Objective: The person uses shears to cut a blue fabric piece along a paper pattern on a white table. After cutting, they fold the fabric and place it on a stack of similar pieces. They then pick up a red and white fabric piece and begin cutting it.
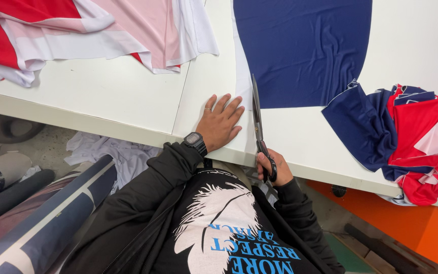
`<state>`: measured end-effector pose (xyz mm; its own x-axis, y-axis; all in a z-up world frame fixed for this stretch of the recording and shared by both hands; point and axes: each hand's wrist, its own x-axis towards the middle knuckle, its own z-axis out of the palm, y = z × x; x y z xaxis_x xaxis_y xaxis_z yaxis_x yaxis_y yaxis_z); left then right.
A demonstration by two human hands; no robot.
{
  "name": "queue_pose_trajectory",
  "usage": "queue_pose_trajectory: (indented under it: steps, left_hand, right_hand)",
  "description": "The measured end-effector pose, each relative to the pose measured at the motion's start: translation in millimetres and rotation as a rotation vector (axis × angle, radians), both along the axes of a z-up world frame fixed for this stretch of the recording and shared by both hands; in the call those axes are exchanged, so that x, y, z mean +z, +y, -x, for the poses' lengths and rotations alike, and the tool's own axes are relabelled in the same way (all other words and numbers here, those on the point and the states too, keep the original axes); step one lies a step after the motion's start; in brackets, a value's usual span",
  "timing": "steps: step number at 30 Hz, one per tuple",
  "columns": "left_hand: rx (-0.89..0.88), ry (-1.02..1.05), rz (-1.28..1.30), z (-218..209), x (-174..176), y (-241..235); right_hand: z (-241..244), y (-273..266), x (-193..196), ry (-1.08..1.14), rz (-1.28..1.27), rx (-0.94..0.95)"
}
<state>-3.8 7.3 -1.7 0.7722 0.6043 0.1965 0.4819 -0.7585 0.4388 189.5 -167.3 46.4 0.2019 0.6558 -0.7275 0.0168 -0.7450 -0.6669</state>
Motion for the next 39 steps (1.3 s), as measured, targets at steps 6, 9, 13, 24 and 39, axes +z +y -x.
queue_pose_trajectory:
  steps: [6,9,13,24,39]
  left_hand:
    - [0.005,0.006,0.007,1.0,1.0,-0.7]
    - [0.003,0.007,0.006,0.2,1.5,-0.3]
    - [0.003,0.009,0.005,0.9,1.3,-0.5]
    - [0.008,0.000,0.001,0.7,1.2,-1.1]
    - [0.029,0.032,-0.068,-6.7,-2.0,34.9]
  right_hand:
    - [-3.0,5.7,-2.1,0.036,-0.016,0.004]
    - [-4.0,7.9,-2.0,0.028,-0.014,0.018]
    - [-4.1,10.5,0.2,0.034,-0.008,0.010]
    - [-5.8,14.3,2.8,-0.054,0.041,0.051]
    - [-40.0,33.4,-7.0,0.049,-0.035,0.107]
